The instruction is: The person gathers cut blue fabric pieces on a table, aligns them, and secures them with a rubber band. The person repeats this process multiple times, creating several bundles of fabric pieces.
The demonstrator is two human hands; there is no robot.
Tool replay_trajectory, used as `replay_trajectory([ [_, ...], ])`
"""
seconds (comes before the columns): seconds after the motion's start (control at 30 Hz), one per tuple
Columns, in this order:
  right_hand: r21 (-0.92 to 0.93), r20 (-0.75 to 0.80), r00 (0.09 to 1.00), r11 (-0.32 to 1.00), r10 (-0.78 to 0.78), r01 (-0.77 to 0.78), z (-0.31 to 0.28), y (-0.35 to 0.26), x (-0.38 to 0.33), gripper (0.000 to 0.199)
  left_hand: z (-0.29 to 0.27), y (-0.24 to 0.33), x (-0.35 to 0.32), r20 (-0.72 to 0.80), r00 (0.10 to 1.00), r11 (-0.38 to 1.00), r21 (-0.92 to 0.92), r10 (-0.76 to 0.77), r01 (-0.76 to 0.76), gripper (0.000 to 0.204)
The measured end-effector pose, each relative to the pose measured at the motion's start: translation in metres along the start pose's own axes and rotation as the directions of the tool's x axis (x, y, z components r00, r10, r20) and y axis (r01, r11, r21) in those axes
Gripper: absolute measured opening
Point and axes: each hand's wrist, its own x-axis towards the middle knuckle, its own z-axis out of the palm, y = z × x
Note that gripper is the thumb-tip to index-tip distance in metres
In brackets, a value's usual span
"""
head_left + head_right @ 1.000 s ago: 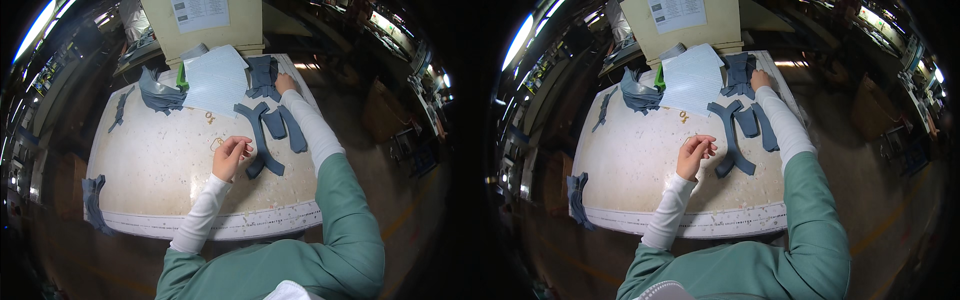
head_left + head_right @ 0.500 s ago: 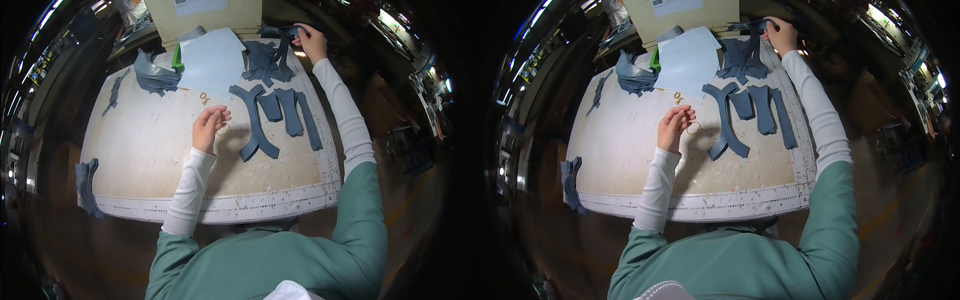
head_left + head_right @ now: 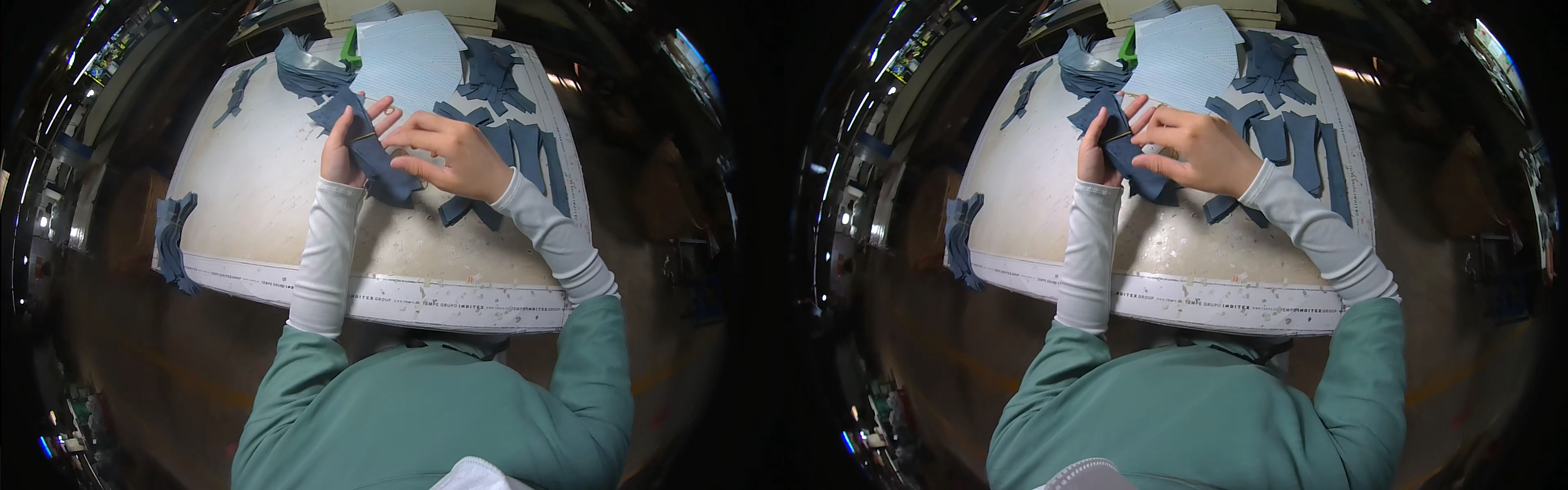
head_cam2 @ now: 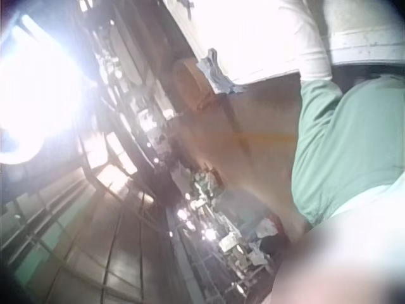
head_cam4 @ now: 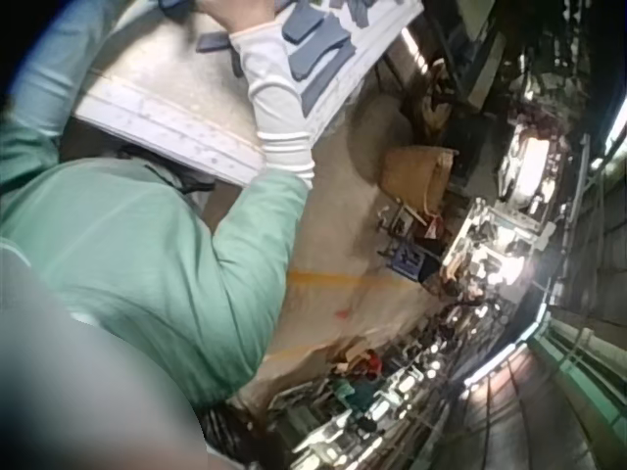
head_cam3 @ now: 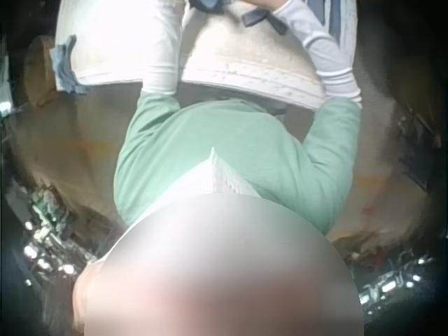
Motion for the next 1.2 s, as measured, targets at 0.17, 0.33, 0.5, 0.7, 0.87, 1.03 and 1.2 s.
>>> replay_trajectory([
  [0.17, -0.086, -0.074, 0.995, 0.994, 0.068, -0.074, 0.040, 0.010, 0.006, 0.027, -0.008, -0.002, 0.000, -0.154, 0.984, 0.976, 0.184, -0.088, 0.116, 0.040],
  [0.33, -0.074, -0.032, 0.999, 0.997, 0.013, -0.016, 0.066, 0.002, 0.000, 0.022, -0.028, -0.006, 0.006, -0.177, 0.969, 0.978, 0.086, -0.171, 0.188, 0.033],
  [0.5, 0.032, 0.096, 0.995, 0.999, 0.037, -0.041, 0.075, -0.030, -0.029, 0.018, -0.084, 0.039, 0.012, -0.168, 0.985, 0.986, -0.150, 0.042, -0.067, 0.019],
  [0.7, 0.086, 0.338, 0.932, 0.981, 0.135, -0.173, 0.058, -0.039, -0.082, 0.016, -0.112, 0.090, -0.007, -0.077, 0.972, 0.952, -0.201, 0.221, -0.232, 0.020],
  [0.87, 0.000, 0.230, 0.951, 0.977, 0.208, -0.214, 0.038, -0.014, -0.087, 0.017, -0.055, 0.095, -0.025, 0.032, 0.982, 0.971, -0.162, 0.186, -0.178, 0.028],
  [1.03, -0.049, 0.038, 0.970, 0.970, 0.239, -0.237, 0.030, 0.027, -0.069, 0.022, 0.019, 0.095, -0.056, 0.170, 0.985, 0.979, -0.189, -0.041, 0.074, 0.035],
  [1.2, -0.016, 0.043, 0.876, 0.877, 0.480, -0.480, 0.039, 0.067, -0.049, 0.019, 0.045, 0.061, -0.068, 0.095, 0.961, 0.953, -0.136, -0.260, 0.271, 0.033],
])
